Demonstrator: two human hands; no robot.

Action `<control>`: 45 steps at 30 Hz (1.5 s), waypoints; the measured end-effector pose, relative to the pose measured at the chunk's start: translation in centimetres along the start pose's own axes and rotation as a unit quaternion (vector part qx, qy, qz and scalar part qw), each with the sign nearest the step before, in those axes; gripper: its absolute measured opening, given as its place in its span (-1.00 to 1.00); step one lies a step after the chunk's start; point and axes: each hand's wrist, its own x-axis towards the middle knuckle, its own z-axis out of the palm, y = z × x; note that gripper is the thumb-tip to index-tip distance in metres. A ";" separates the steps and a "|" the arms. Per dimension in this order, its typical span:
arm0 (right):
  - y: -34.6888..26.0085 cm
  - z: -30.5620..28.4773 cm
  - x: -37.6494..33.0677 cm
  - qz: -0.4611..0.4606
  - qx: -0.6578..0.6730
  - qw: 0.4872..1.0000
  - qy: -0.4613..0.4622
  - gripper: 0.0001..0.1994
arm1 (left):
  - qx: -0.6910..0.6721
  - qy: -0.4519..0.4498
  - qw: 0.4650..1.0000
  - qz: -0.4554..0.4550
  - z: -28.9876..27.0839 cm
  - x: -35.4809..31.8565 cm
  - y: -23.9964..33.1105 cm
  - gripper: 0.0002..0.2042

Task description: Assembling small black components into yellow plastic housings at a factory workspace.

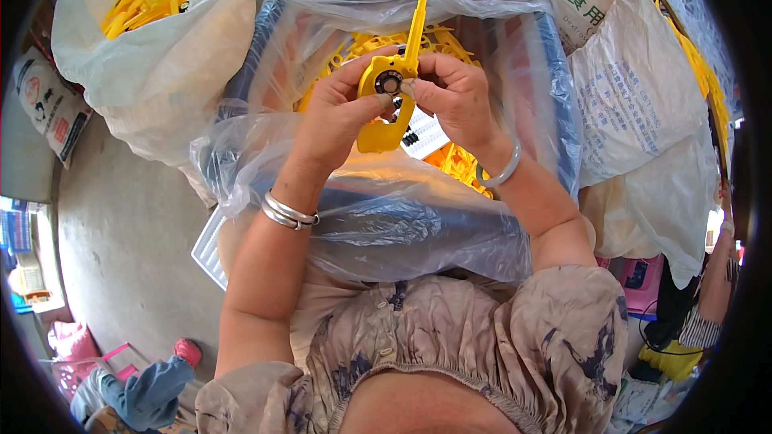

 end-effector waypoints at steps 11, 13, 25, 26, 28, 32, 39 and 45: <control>-0.3 0.1 -0.4 0.005 0.003 1.000 -0.018 -0.86 | 0.120 0.029 0.992 0.040 0.8 -0.9 0.8 -0.73; 0.0 0.2 -0.5 0.006 0.011 1.000 -0.024 -0.87 | 0.175 0.034 0.983 0.052 0.9 -1.0 0.8 -0.75; 1.1 0.2 0.2 0.072 0.022 0.997 0.022 -0.85 | 0.352 0.052 0.930 0.091 0.2 0.0 -0.8 -0.72; 0.9 0.1 0.5 0.068 0.021 0.997 0.019 -0.85 | 0.352 0.055 0.929 0.095 0.0 0.2 -0.9 -0.72; 0.4 -0.1 1.1 0.054 -0.005 0.997 0.050 -0.84 | 0.214 0.070 0.958 0.176 -0.5 0.5 -0.7 -0.61; -4.4 -1.2 2.7 -0.243 0.067 0.946 0.206 -0.91 | 0.099 0.148 0.978 0.110 -2.1 0.5 0.7 -0.48; -16.2 5.7 16.2 -0.673 -0.261 0.648 0.244 -0.96 | 0.143 0.162 0.976 0.003 -2.4 0.6 -0.7 -0.68; -11.1 9.7 21.8 -0.594 -0.184 0.777 0.099 -0.88 | 0.163 0.218 0.962 0.019 -4.3 0.5 1.0 -0.77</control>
